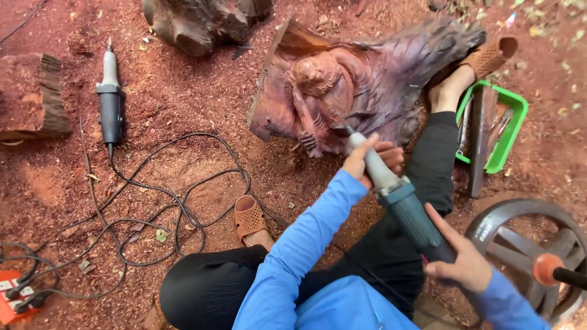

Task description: Carving intricate details into a wooden sculpture using a handheld power rotary tool.

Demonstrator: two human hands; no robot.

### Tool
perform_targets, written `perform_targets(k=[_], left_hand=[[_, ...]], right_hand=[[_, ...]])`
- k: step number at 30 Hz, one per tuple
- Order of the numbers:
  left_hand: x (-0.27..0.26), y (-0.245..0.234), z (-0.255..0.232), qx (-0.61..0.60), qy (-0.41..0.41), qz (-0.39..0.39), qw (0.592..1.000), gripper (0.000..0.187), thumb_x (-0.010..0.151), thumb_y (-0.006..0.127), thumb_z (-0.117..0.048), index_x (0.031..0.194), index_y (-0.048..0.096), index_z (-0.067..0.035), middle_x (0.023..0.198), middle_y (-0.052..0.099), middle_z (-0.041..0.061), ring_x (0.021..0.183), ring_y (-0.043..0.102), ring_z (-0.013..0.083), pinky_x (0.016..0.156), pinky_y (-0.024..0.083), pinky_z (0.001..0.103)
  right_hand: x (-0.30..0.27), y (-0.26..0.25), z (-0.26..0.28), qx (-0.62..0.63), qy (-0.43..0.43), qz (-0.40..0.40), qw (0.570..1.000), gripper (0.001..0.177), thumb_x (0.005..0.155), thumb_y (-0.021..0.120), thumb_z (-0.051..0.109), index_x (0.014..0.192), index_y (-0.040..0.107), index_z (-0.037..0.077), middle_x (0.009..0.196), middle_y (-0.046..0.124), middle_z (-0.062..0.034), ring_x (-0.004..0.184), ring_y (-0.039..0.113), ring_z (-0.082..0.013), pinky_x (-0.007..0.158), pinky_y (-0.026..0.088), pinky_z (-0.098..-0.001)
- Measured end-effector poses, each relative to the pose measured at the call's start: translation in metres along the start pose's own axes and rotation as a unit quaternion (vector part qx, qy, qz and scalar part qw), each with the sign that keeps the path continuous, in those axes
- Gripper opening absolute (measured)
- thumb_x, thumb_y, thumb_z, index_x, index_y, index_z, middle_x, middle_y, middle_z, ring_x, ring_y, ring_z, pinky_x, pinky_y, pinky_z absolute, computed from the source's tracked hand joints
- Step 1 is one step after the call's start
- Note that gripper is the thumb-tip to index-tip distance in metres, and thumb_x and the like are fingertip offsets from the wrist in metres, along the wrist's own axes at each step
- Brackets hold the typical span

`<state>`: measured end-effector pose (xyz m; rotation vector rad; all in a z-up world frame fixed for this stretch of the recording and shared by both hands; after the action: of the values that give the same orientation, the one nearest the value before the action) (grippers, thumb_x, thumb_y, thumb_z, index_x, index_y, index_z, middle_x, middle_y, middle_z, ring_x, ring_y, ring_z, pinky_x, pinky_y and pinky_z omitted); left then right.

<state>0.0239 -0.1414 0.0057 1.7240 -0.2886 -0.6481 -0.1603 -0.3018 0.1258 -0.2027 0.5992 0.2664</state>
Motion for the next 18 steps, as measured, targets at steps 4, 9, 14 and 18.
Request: perform_targets(k=[4,9,14,18], left_hand=[[0.037,-0.035,-0.029,-0.012,0.038,-0.072,0.997,0.037,0.097,0.068,-0.022,0.124,0.053,-0.001,0.107,0.075,0.021,0.093,0.076,0.0313,0.077,0.064,0.042],[0.066,-0.059,-0.080,-0.043,0.099,-0.196,0.975,0.041,0.086,0.059,-0.010,0.125,0.051,0.000,0.127,0.068,0.021,0.121,0.064,0.0336,0.095,0.055,0.050],[0.069,-0.069,-0.094,-0.036,0.089,-0.224,0.970,0.020,0.082,0.063,-0.018,0.097,0.056,-0.005,0.136,0.060,0.029,0.131,0.054,0.0413,0.112,0.042,0.054],[0.065,-0.066,-0.091,-0.048,0.085,-0.244,0.965,0.020,0.081,0.063,-0.018,0.097,0.055,-0.008,0.137,0.059,0.029,0.126,0.055,0.0402,0.108,0.044,0.054]], right_hand=[[0.044,-0.030,0.059,-0.238,0.120,0.001,0.964,0.125,0.064,0.077,-0.014,0.164,0.027,0.043,0.107,0.086,-0.0130,0.047,0.065,-0.0231,0.045,0.052,-0.0336],[0.117,-0.046,0.137,-0.492,-0.055,0.090,0.864,0.119,0.057,0.077,0.007,0.159,0.030,0.046,0.132,0.069,0.0074,0.089,0.078,-0.0219,0.076,0.065,-0.0341],[0.140,-0.042,0.169,-0.540,0.033,0.140,0.830,0.120,0.064,0.076,0.011,0.162,0.020,0.055,0.130,0.068,0.0112,0.093,0.076,-0.0178,0.079,0.063,-0.0305],[0.145,-0.042,0.174,-0.567,0.065,0.151,0.807,0.122,0.066,0.075,0.011,0.162,0.016,0.058,0.127,0.070,0.0118,0.087,0.079,-0.0186,0.075,0.064,-0.0321]])
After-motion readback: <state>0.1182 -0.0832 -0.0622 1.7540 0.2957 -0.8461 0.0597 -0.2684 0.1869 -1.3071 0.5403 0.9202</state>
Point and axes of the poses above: each hand's wrist, its own x-axis towards the middle knuckle, its own y-axis out of the palm, z = x × y, the point moved 7 cm from there along x, towards the middle knuckle
